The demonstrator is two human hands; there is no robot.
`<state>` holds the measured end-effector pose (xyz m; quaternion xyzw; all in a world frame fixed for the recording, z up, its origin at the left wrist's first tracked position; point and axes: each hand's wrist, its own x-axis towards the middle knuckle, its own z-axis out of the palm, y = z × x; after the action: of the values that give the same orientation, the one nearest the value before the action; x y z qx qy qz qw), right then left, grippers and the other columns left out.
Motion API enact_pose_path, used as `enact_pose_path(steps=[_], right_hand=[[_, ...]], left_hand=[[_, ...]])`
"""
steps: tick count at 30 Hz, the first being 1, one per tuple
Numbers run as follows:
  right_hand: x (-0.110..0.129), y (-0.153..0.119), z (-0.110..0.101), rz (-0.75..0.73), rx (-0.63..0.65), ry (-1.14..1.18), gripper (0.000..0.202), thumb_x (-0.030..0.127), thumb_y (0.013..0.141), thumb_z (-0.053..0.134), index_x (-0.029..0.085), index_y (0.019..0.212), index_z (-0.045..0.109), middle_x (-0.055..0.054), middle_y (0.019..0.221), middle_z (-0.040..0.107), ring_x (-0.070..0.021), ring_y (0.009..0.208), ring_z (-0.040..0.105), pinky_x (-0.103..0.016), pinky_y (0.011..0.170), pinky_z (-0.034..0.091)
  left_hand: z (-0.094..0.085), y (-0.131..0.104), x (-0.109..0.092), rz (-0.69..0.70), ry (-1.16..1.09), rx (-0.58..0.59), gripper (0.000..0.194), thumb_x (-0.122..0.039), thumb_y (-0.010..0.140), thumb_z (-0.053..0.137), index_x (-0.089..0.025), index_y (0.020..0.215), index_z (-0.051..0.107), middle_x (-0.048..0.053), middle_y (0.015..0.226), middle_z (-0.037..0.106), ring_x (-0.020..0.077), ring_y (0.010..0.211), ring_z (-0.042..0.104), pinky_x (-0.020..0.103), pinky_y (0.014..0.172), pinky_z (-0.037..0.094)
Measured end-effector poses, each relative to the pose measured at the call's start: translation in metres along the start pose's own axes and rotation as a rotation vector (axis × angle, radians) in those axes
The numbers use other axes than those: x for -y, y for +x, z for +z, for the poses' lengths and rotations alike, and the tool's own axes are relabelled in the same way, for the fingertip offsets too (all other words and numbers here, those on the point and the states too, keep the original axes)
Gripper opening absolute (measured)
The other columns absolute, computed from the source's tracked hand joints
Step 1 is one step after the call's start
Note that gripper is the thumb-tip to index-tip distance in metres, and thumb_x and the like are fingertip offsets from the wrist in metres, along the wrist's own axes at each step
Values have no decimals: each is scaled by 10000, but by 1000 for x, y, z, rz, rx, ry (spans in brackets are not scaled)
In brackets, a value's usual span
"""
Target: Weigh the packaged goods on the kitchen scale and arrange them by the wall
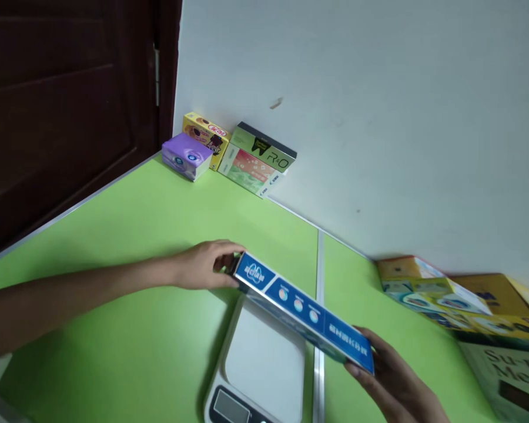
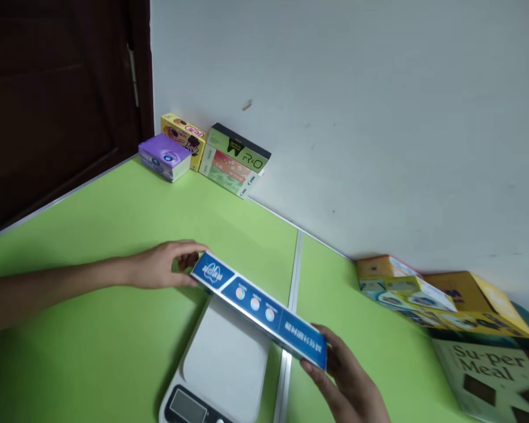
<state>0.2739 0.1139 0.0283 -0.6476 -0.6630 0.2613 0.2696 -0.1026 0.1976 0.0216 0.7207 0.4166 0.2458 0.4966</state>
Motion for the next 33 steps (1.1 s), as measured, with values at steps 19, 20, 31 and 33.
enact_pose_path(steps=[19,20,31,33], right_hand=[[24,276,139,-75,-100,223,653,538,663,675,180,1195,557,-76,967,666,-189,673,603,-361,618,524],[22,277,145,-59,-125,237,645,526,681,662,180,1213,549,-88,1018,658,-186,677,603,-363,621,525],[24,271,162,40,-177,368,481,426,724,627,173,1130,582,-27,766,642,-200,665,599,-391,682,523],[27,268,159,34,-166,387,478,407,731,603,170,1145,570,-61,878,660,-197,690,617,-394,680,533]], left_hand=[[-34,148,81,-171,739,-383,714,-200,882,504,-140,1513,174,204,1601,-71,395,1463,33,574,1153,147],[-34,150,83,-176,752,-385,699,-203,884,498,-130,1509,193,206,1599,-77,402,1461,49,570,1154,149],[-35,148,84,-155,809,-383,504,-222,884,482,-126,1378,464,154,1616,-33,421,1453,110,551,1159,186],[-37,144,80,-158,805,-405,472,-217,881,485,-126,1344,494,151,1617,10,407,1454,133,544,1155,220]])
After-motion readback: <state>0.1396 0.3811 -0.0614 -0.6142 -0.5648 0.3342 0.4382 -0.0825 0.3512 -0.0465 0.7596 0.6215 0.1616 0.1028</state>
